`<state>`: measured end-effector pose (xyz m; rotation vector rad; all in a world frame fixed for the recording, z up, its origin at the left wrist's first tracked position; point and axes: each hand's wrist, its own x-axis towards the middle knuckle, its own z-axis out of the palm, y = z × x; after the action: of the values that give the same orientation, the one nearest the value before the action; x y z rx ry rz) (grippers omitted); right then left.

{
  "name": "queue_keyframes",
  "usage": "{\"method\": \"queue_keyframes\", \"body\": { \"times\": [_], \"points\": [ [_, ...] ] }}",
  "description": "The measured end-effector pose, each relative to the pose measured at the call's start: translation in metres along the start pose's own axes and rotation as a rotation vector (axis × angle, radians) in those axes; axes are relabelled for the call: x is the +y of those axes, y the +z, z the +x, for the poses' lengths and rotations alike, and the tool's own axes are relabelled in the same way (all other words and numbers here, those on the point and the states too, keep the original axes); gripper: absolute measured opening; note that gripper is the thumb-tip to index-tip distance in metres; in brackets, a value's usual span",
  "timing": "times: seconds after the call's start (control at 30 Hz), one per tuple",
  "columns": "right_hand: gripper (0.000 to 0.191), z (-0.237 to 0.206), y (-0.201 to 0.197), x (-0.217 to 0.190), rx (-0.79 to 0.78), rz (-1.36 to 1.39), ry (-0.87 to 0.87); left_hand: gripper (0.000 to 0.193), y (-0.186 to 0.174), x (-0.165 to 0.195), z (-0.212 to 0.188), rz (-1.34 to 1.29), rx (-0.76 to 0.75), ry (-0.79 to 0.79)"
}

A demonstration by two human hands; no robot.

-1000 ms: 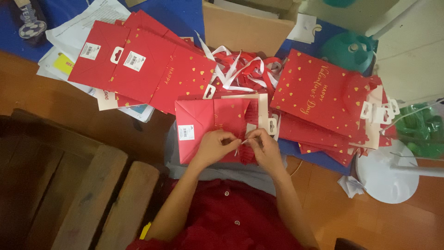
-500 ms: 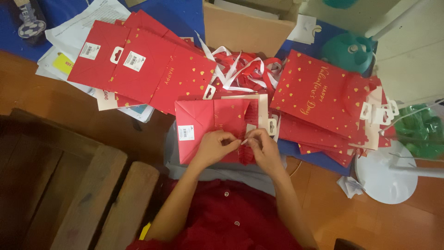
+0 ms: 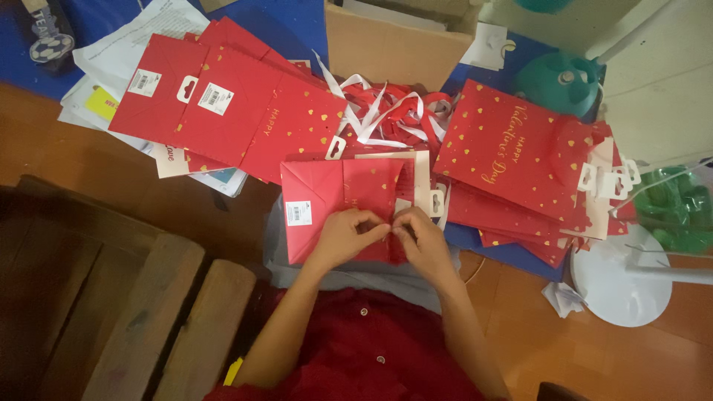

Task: The person assembles red Valentine's Day gift bags by inserting white ribbon handles through the bag's handle slots and tying them into knots. The person works on multiple bags one at a time, placing each completed bag aside.

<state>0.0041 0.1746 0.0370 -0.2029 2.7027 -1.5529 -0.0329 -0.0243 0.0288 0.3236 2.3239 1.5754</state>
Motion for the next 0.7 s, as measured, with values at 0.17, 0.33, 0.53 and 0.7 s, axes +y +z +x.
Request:
{"method": "queue_keyframes", "body": {
  "times": [0.17, 0.33, 0.53, 0.7],
  "points": [
    [0.008, 0.0, 0.001, 0.003, 0.028, 0.032, -0.007, 0.028, -0.002, 0.005, -0.002, 0.045, -0.04, 0.079],
    [0.008, 0.001, 0.001, 0.006, 0.035, -0.016, -0.099, 0.028, -0.005, 0.001, -0.008, 0.015, -0.076, 0.125],
    [0.008, 0.001, 0.001, 0.006, 0.03, 0.036, -0.075, 0.027, -0.002, -0.005, -0.004, -0.258, -0.165, 0.078],
    [0.011, 0.0, 0.0, 0.006, 0.036, 0.022, -0.054, 0.019, 0.005, -0.003, -0.006, -0.046, -0.071, 0.083]
  ]
}}
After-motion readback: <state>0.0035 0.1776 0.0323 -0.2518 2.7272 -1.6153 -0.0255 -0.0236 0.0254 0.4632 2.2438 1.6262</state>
